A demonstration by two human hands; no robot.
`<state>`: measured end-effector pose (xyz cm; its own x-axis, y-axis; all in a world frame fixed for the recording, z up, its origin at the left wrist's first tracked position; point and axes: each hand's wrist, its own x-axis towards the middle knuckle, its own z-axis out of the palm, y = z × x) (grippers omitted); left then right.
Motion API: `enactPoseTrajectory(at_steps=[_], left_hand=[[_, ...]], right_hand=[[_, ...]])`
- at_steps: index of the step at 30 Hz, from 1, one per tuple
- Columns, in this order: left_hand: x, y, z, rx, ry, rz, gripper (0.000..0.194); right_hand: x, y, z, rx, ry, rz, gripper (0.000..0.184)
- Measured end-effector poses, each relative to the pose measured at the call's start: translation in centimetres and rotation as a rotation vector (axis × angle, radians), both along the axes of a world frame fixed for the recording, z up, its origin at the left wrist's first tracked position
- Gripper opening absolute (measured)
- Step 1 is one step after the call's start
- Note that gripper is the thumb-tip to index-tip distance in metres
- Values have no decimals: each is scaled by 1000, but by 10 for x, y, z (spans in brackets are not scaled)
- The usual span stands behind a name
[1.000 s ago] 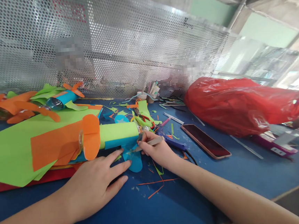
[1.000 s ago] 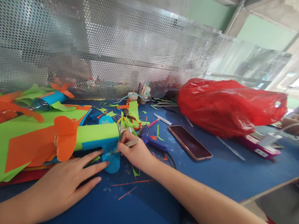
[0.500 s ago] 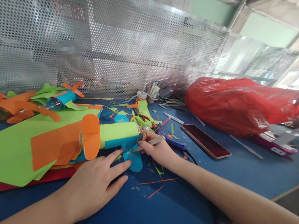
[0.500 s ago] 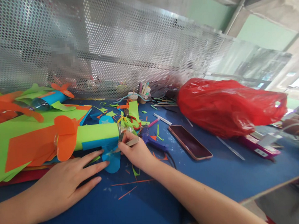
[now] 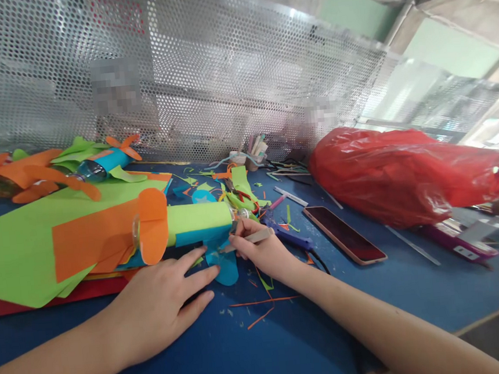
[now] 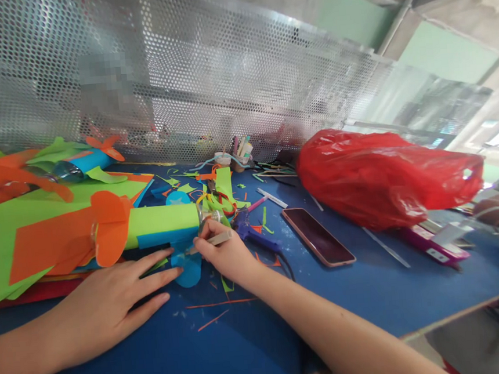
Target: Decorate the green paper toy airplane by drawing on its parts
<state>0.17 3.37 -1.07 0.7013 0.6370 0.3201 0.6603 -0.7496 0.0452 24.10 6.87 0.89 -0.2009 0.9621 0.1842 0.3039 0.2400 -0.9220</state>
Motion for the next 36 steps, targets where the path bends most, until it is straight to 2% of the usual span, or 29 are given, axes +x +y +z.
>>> enactPoseTrajectory(at_steps=[36], left_hand=[[1,1,-1,-7,-7,14,48]], right_hand=[[-1,-1,0,-4,-10,26,24]])
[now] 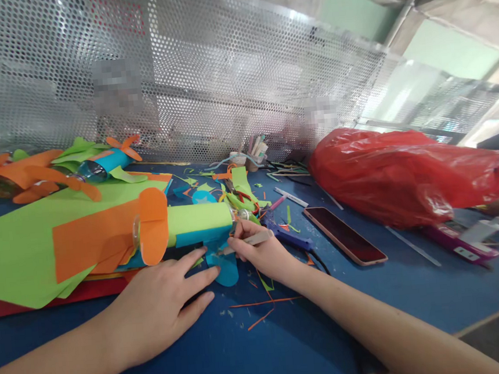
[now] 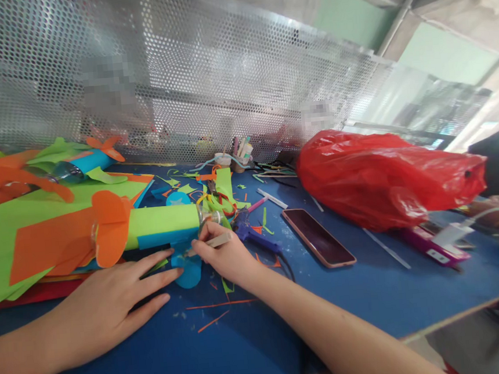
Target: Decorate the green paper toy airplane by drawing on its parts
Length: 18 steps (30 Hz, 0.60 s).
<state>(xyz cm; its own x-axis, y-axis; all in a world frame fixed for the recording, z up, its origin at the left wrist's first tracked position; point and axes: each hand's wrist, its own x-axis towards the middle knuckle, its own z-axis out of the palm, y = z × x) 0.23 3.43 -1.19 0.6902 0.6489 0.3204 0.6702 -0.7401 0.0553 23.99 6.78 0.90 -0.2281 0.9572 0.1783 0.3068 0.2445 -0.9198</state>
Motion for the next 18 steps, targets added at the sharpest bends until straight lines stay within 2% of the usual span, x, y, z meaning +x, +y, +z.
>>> enactPoseTrajectory(at_steps=[7,13,18], left_hand=[[-1,0,-2,-1,-27,-9,50],[0,0,-1,1,4,5,49],[0,-1,1,1,18,6,47]], right_hand=[[1,0,1,7,-20,-16,25],[2,1,2,-28,17,-86,24],[1,1,2,-29,2,-67,22]])
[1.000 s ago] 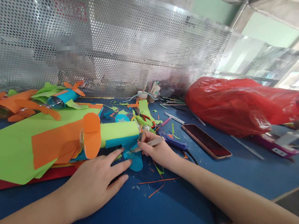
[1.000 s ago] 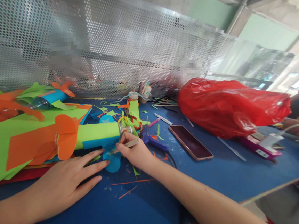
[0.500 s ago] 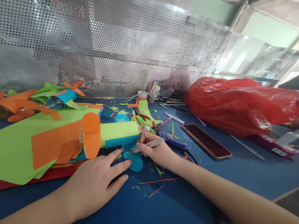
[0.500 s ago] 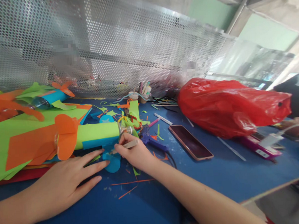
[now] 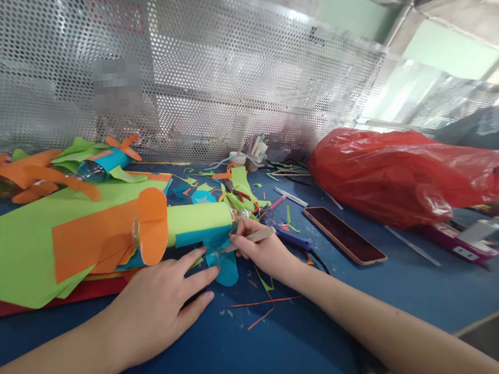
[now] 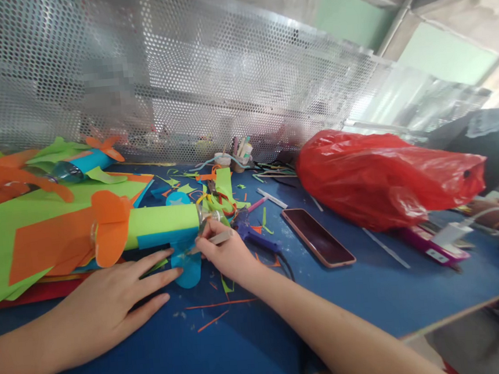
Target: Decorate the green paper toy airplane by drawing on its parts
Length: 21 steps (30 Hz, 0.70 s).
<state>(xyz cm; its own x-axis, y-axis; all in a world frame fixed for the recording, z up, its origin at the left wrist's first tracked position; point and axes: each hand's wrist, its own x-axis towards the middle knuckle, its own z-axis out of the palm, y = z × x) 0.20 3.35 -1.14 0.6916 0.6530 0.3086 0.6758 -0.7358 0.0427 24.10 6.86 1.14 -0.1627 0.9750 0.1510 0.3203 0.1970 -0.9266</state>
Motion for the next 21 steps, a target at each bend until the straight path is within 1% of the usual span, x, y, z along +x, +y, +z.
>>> enactPoseTrajectory(at_steps=[5,16,21], left_hand=[[0,0,1,14,15,-6,50],[0,0,-1,48,4,-9,51],[-1,0,-2,46,-2,-6,47]], right_hand=[[0,0,-1,11,-18,14,23],[1,0,-1,24,-4,29,22],[1,0,-1,15,16,40,20]])
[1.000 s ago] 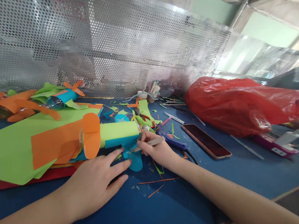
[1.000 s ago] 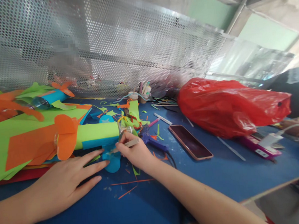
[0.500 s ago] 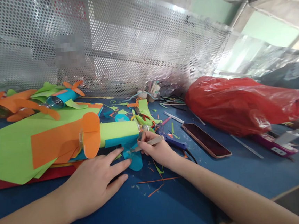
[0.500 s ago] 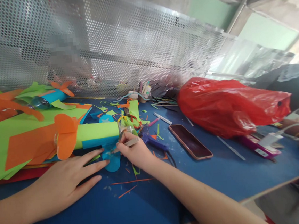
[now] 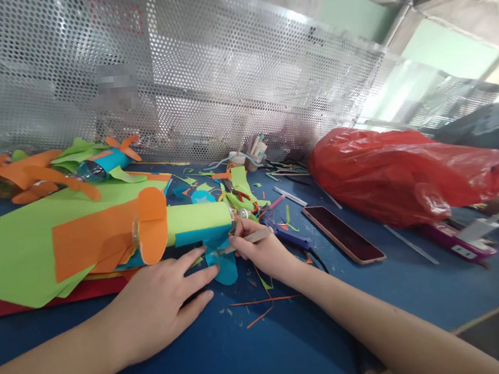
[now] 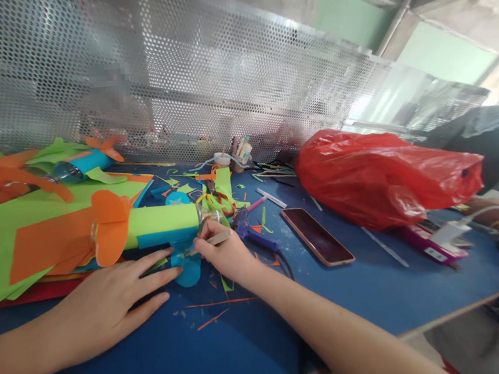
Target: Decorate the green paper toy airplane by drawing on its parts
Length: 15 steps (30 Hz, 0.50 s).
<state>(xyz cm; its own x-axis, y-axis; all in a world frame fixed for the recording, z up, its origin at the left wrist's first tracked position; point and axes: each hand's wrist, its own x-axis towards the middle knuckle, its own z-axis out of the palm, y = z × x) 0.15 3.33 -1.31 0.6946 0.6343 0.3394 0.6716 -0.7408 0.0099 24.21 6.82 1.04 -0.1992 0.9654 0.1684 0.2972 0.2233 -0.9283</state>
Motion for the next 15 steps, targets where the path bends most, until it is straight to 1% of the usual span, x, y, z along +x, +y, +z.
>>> enactPoseTrajectory(at_steps=[3,15], left_hand=[[0,1,0,-9,2,4,46],[1,1,0,-12,11,-3,51]], right_hand=[[0,1,0,0,-1,-1,21],[-1,1,-1,6,-5,-22,21]])
